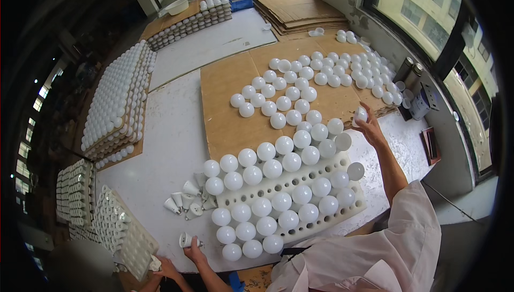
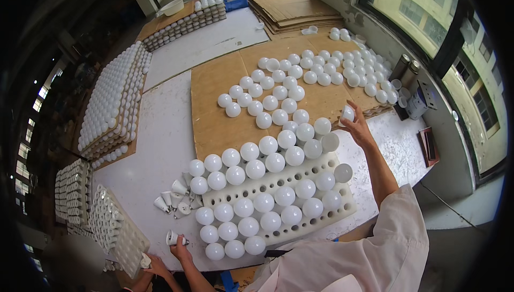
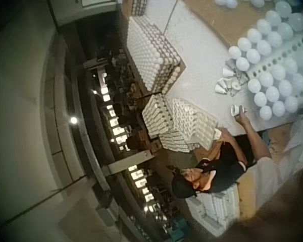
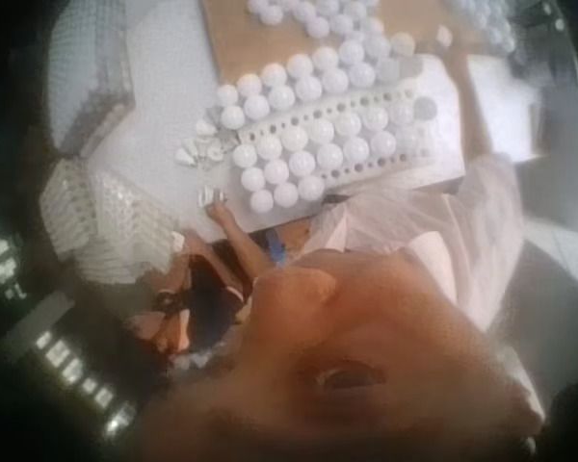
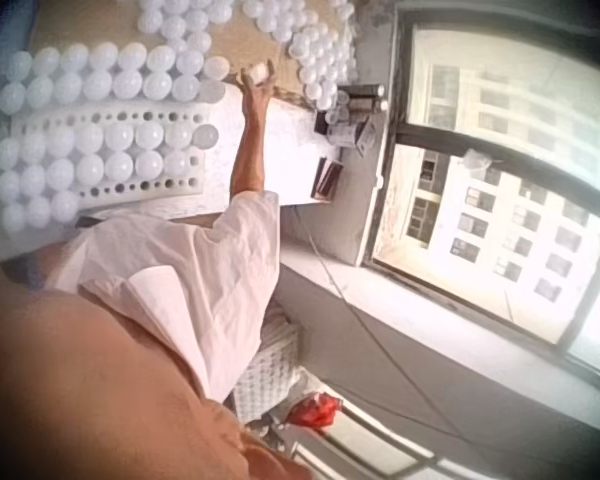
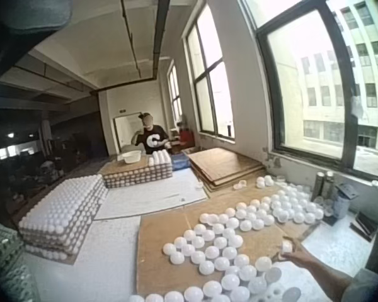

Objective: The person assembles light bulbs by fitting dome caps onto bulb bases by hand, then stacks the loaded foam tray on the floor. The person then places an empty foam tray on the table, removes a cardboard separator, and assembles more bulb caps onto bulb bases.

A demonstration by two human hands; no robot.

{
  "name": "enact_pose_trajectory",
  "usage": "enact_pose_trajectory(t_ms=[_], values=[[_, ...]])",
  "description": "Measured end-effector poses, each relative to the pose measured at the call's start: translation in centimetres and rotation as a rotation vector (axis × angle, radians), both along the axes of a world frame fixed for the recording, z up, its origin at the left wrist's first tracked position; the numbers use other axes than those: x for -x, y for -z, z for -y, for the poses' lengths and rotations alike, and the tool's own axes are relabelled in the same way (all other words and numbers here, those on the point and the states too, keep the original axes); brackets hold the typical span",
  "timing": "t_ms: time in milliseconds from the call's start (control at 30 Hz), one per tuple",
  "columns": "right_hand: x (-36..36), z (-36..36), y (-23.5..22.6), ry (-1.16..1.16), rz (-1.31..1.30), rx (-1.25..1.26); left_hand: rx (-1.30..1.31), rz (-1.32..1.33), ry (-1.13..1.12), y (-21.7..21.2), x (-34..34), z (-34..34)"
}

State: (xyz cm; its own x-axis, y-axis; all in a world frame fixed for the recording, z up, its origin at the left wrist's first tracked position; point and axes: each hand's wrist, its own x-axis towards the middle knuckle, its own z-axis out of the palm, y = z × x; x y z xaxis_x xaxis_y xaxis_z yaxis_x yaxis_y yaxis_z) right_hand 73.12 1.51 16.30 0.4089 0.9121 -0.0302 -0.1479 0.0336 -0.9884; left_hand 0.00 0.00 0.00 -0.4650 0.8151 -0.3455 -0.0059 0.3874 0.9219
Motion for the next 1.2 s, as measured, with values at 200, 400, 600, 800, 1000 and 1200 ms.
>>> enact_pose_trajectory(t_ms=[200,400,600,800,1000,1200], values=[[11.7,5.3,-2.0,-0.269,-0.109,-0.107,-0.348,0.403,0.201,-13.7,-11.3,6.4],[19.9,8.9,-0.2,-0.651,-0.058,-0.095,-0.259,0.718,0.862,-15.3,-23.7,8.1],[23.8,11.5,0.5,-0.725,-0.416,-0.102,-0.157,0.698,0.963,-16.9,-27.6,10.1],[24.2,12.0,1.4,-0.726,-0.363,-0.152,-0.158,0.729,0.962,-16.5,-27.5,11.3],[24.1,11.9,0.4,-0.754,-0.187,-0.151,-0.143,0.775,0.959,-16.9,-27.1,11.6],[23.9,11.9,-0.6,-0.776,0.010,-0.132,-0.091,0.799,0.961,-16.7,-26.6,11.6]])
